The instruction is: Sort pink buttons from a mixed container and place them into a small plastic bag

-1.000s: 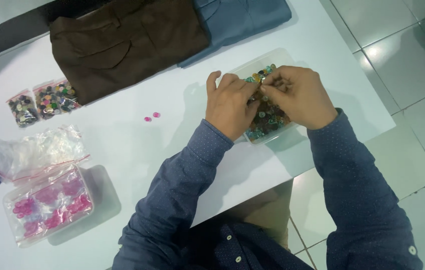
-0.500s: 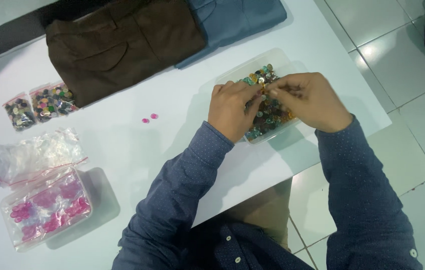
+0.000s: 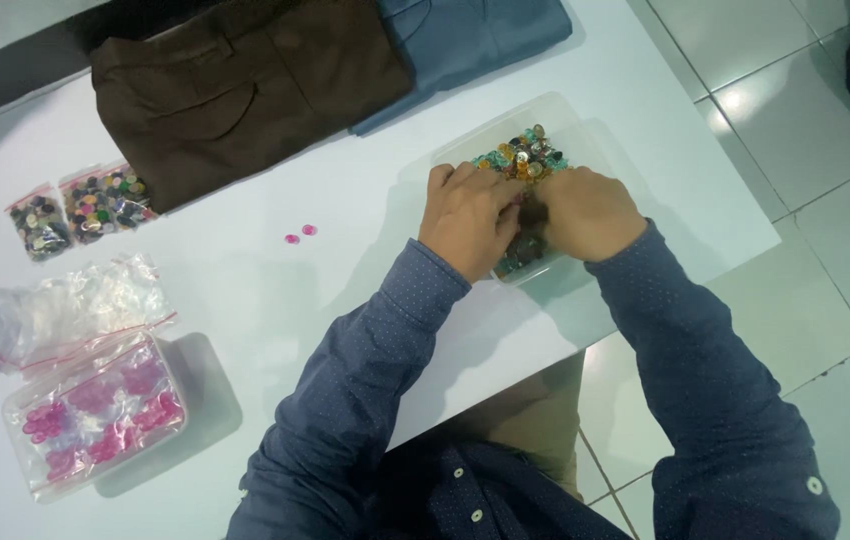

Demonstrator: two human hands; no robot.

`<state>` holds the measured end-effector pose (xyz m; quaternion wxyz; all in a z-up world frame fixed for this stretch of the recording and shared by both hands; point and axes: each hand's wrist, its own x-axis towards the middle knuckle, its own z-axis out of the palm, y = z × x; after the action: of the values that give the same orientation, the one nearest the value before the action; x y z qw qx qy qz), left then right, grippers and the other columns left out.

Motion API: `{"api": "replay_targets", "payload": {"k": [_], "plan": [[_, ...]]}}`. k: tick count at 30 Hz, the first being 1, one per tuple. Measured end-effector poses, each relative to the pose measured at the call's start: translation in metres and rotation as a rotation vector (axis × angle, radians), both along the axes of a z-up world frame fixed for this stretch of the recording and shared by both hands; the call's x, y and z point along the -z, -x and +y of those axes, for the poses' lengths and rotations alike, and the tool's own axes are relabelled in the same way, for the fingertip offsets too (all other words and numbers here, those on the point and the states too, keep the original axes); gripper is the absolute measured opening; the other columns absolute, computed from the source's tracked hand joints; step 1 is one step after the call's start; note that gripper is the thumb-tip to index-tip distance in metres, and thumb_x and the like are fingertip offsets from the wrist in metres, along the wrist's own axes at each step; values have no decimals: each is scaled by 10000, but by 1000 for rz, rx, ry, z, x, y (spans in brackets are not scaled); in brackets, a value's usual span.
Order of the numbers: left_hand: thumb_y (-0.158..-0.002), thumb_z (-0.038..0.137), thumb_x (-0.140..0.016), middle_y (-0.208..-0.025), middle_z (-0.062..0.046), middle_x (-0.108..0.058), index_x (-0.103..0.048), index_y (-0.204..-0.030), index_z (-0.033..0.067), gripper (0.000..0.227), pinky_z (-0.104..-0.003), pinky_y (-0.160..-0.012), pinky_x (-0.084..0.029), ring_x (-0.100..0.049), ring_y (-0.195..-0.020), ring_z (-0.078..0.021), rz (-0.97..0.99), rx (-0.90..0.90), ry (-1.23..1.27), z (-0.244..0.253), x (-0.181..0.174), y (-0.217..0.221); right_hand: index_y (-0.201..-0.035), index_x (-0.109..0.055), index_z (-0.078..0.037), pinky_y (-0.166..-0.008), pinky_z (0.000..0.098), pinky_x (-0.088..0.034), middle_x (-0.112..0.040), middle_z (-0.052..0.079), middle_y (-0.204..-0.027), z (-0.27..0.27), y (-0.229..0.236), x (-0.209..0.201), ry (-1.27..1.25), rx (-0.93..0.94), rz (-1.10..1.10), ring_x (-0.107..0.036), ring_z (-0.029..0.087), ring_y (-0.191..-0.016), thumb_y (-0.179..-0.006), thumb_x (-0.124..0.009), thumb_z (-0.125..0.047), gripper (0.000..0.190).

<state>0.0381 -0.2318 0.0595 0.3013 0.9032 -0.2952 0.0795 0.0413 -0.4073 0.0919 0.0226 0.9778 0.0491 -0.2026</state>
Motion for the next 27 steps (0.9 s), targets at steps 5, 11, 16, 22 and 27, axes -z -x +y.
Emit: {"api": "replay_targets", "payload": {"k": [5,11,16,22,27], "plan": [[-912,199,-683,-859,-59,-715,-763,-1088,151,200,-459,-1019,-304,-625,-949,-249,2,-34,-24,3,7,-5,-1105,-763,9,-688,504,-596,-763,255,-961,5,9,-57,-442,12,-42,-748,407,-825,-884,-685,-35,239],[-925,171,-669,-865,-65,-740,-759,-1112,130,212,-471,-1042,-304,-623,-954,-240,29,-67,-18,-1,8,-7,-1199,-700,72,-691,411,-571,-750,270,-1023,5,20,-64,-874,103,-63,-709,291,-753,-948,-636,5,267],[-939,147,-659,-850,-95,-738,-749,-1132,89,221,-431,-976,-403,-650,-908,-255,-2,-98,62,-3,-6,-1,-1146,-700,104,-742,453,-579,-747,281,-983,9,23,-47,-955,55,-196,-739,344,-875,-964,-626,19,215],[-979,58,-587,-945,-184,-710,-689,-1224,1,272,-383,-902,-495,-662,-924,-309,-125,-69,200,-14,6,4,-1168,-739,19,-775,400,-589,-770,194,-969,12,26,-41,-1039,176,-278,-726,256,-921,-983,-660,-43,211],[-1002,61,-563,-1018,-202,-693,-682,-1219,-34,265,-409,-963,-508,-670,-999,-346,-73,-56,308,-9,-10,13,-1107,-748,43,-662,431,-587,-746,230,-895,12,30,-35,-997,135,-380,-733,315,-833,-975,-722,-54,166]]}}
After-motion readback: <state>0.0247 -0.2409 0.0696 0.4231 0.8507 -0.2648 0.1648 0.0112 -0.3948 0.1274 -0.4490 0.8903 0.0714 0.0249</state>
